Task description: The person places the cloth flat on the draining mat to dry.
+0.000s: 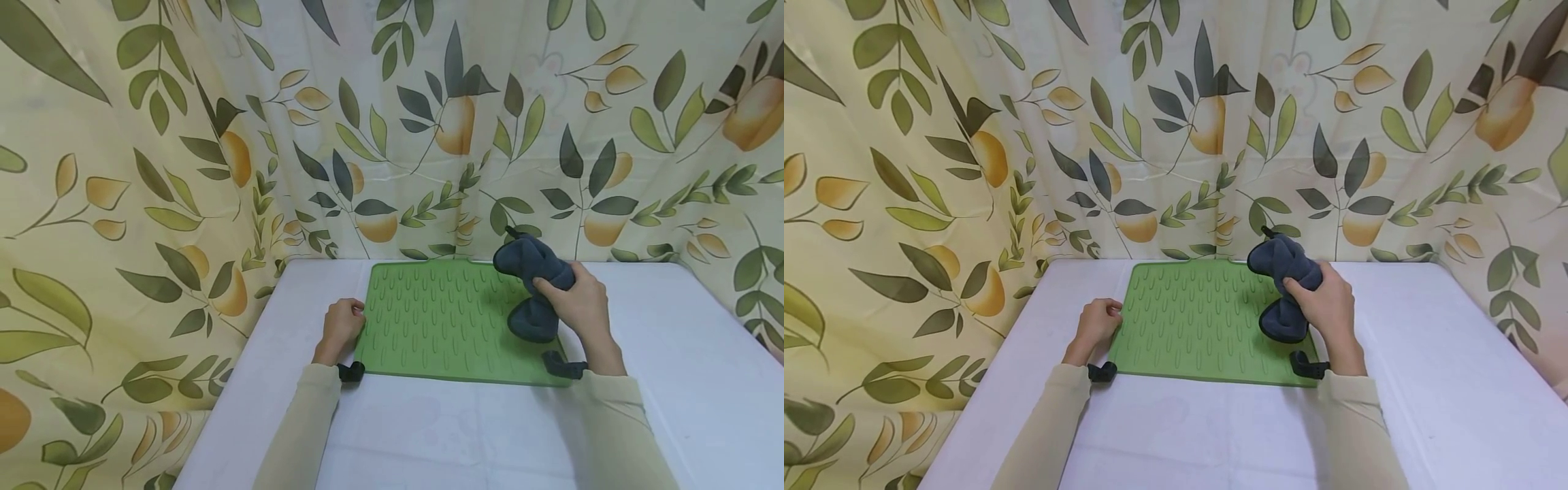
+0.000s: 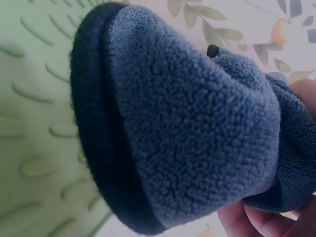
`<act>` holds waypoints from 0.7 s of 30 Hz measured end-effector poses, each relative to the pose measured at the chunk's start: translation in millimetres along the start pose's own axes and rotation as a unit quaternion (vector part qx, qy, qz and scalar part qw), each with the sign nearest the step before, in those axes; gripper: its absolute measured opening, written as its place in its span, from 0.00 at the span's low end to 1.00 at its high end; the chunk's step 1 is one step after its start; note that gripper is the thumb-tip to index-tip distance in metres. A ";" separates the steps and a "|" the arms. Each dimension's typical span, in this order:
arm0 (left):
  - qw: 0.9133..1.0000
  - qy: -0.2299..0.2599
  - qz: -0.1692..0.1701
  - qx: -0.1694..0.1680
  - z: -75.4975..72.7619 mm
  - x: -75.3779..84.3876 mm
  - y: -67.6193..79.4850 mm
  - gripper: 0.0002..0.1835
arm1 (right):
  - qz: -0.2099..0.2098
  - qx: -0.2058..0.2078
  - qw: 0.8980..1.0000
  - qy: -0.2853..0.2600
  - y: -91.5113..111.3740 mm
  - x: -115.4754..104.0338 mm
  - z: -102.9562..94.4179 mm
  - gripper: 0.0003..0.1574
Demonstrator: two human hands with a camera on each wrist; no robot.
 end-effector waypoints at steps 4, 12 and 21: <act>1.000 0.003 0.001 0.001 0.6 -0.4 0.1 0.16 | -0.017 0.009 1.000 0.000 1.6 -6.3 7.5 0.42; 1.000 0.002 0.005 0.004 0.6 -0.2 0.8 0.16 | -0.048 0.010 0.999 -0.008 7.0 -20.8 21.4 0.39; 1.000 -0.002 0.006 0.006 0.7 1.0 1.5 0.15 | -0.073 -0.016 0.997 -0.010 11.0 -34.9 42.2 0.40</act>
Point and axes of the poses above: each hand's wrist, its own y-axis away from the middle knuckle, its own z-axis out of the palm, x = y × z, the point moved 1 cm from there along -y, towards the middle knuckle, and after that the axes turned 10 degrees about y, right-handed, at the moved point
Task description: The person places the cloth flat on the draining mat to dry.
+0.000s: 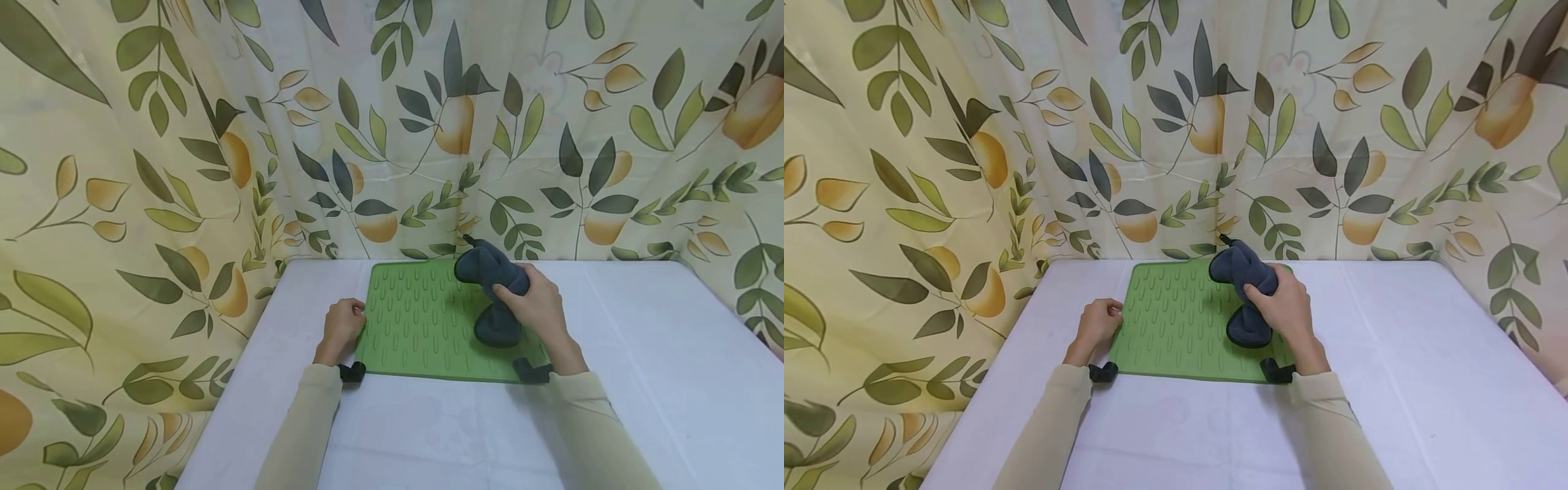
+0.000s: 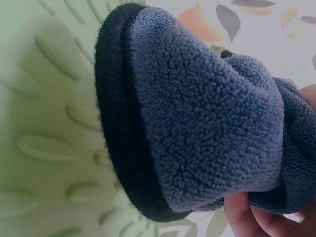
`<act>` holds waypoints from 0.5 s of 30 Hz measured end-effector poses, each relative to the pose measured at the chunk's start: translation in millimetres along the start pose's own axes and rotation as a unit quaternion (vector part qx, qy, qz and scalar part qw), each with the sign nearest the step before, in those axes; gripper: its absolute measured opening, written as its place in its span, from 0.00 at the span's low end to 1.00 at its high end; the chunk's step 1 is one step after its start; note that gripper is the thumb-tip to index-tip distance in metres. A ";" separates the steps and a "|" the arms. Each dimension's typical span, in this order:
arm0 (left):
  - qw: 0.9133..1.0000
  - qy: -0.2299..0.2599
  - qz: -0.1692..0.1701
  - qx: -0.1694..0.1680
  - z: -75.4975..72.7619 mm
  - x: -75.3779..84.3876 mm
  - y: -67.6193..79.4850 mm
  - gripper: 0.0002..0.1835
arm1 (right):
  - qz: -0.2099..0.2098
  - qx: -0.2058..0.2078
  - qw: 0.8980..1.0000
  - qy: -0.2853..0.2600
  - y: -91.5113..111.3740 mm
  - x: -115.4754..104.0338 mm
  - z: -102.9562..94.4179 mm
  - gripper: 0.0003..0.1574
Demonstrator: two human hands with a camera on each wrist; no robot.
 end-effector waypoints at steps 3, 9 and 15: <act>1.000 0.001 -0.001 -0.001 -0.1 0.3 0.1 0.15 | -0.003 -0.013 1.000 0.002 0.3 -4.4 5.7 0.40; 1.000 0.001 -0.006 -0.002 0.7 0.1 -1.0 0.16 | -0.029 -0.034 0.999 0.003 1.1 -13.4 17.7 0.38; 1.000 0.003 -0.013 -0.003 0.7 1.2 -1.2 0.15 | -0.056 -0.035 0.998 0.011 3.0 -18.0 28.2 0.38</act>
Point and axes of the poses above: each hand's wrist, its own y-axis away from the middle knuckle, its own z-axis out of the palm, x = y × z, the point moved 1 cm from there along -y, towards the middle knuckle, and after that the axes turned 10 degrees about y, right-handed, at the moved point
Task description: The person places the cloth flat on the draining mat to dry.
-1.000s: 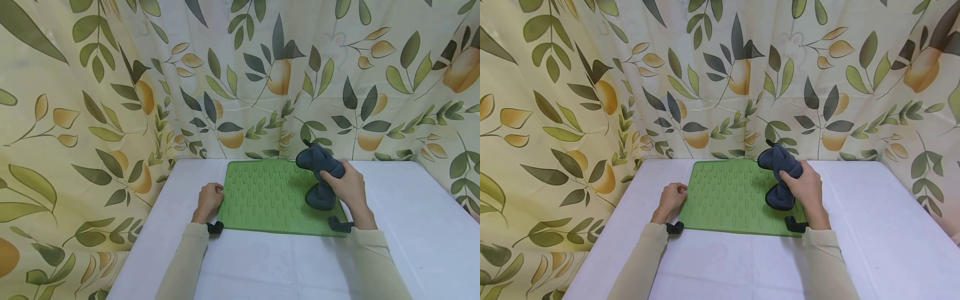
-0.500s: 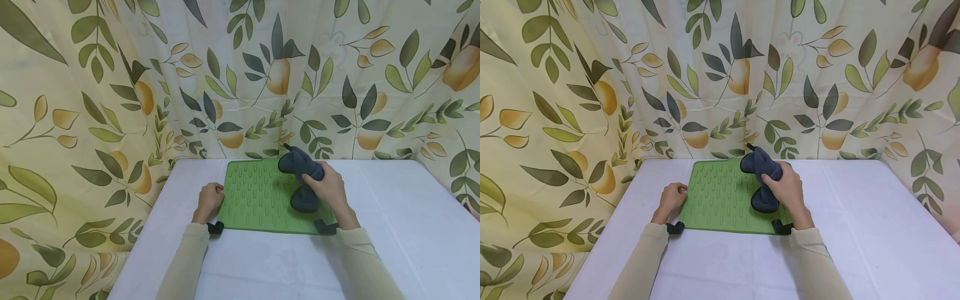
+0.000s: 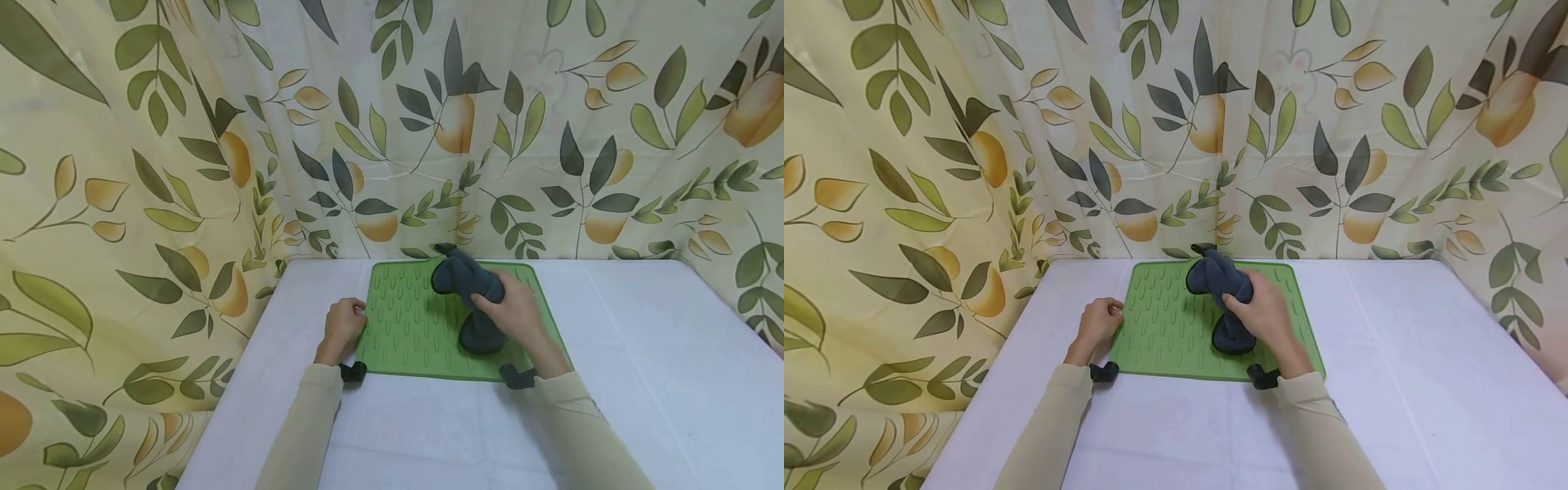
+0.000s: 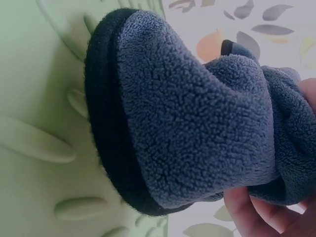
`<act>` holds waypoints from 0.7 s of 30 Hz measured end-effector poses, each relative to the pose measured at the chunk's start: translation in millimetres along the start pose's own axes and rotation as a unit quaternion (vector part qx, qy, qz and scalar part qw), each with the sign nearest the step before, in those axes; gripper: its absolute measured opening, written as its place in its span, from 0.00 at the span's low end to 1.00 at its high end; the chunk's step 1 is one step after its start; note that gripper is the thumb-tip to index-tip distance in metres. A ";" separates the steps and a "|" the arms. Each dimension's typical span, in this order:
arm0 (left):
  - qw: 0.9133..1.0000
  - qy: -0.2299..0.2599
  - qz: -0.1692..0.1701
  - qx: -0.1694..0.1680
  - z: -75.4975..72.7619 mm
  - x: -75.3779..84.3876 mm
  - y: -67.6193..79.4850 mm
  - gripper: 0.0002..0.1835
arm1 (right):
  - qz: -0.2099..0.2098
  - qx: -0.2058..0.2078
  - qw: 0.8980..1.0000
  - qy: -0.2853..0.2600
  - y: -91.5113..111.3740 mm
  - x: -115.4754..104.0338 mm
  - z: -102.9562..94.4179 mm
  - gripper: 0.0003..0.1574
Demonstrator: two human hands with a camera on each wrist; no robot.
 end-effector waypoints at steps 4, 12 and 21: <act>1.000 -0.001 0.003 0.001 -0.4 0.7 0.8 0.15 | -0.021 0.003 1.000 0.000 0.2 -1.8 4.8 0.37; 1.000 -0.005 0.004 0.003 -0.7 1.4 0.5 0.14 | -0.015 0.000 1.000 -0.013 1.1 -7.5 11.0 0.37; 1.000 -0.018 0.011 0.005 -1.0 -0.2 -1.1 0.15 | -0.007 -0.046 0.999 0.026 4.3 -5.9 28.7 0.40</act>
Point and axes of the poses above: each hand's wrist, its own y-axis away from the middle knuckle, its own z-axis out of the palm, x = y × z, the point moved 1 cm from there along -y, towards the middle knuckle, and after that the axes turned 10 degrees about y, right-handed, at the moved point
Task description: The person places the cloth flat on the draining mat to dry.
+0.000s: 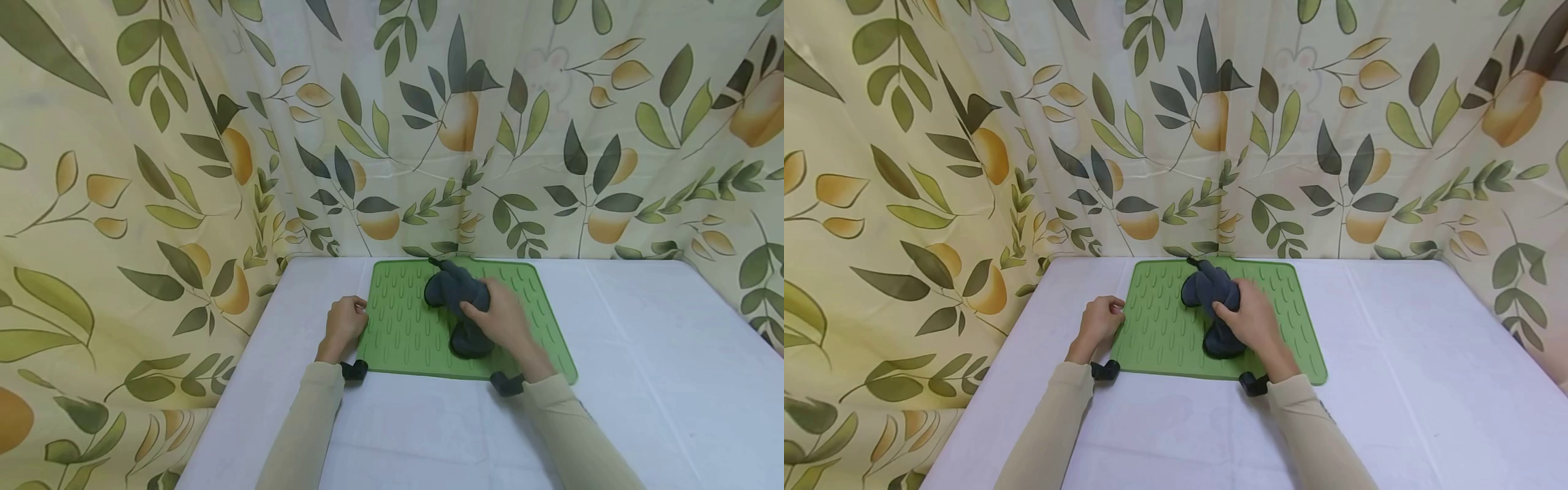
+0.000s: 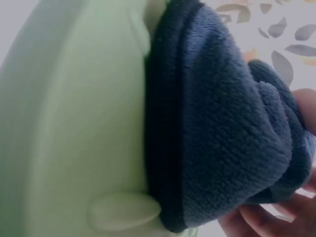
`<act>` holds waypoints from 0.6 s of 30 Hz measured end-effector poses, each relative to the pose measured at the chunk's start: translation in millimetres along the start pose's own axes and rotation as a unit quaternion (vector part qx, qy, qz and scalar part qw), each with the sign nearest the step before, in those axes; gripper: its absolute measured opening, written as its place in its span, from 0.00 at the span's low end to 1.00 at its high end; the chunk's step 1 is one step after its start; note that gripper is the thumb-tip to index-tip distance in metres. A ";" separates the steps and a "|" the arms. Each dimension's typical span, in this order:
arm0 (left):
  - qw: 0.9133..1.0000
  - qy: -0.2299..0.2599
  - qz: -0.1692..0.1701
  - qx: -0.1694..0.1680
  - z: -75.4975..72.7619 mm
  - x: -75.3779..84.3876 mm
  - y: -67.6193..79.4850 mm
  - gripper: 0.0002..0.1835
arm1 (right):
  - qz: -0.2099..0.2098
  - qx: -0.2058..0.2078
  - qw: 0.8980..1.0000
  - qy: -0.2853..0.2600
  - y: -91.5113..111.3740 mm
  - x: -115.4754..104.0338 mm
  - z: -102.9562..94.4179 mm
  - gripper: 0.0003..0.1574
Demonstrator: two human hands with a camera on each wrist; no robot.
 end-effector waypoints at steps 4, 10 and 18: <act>1.000 0.004 -0.002 -0.004 0.1 0.8 -0.7 0.16 | -0.012 -0.045 0.999 0.014 0.9 2.6 7.1 0.43; 1.000 0.004 -0.010 -0.006 0.5 1.8 -1.0 0.16 | -0.036 -0.078 0.996 0.026 3.4 1.5 6.9 0.46; 1.000 0.005 -0.014 -0.006 2.3 -0.2 -0.8 0.16 | -0.024 -0.116 0.993 -0.015 -0.5 12.5 0.5 0.47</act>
Point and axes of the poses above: each hand's wrist, its own y-axis away from the middle knuckle, its own z-axis out of the palm, x = y × z, the point moved 1 cm from there along -y, towards the middle knuckle, and after that the axes turned 10 degrees about y, right-handed, at the moved point
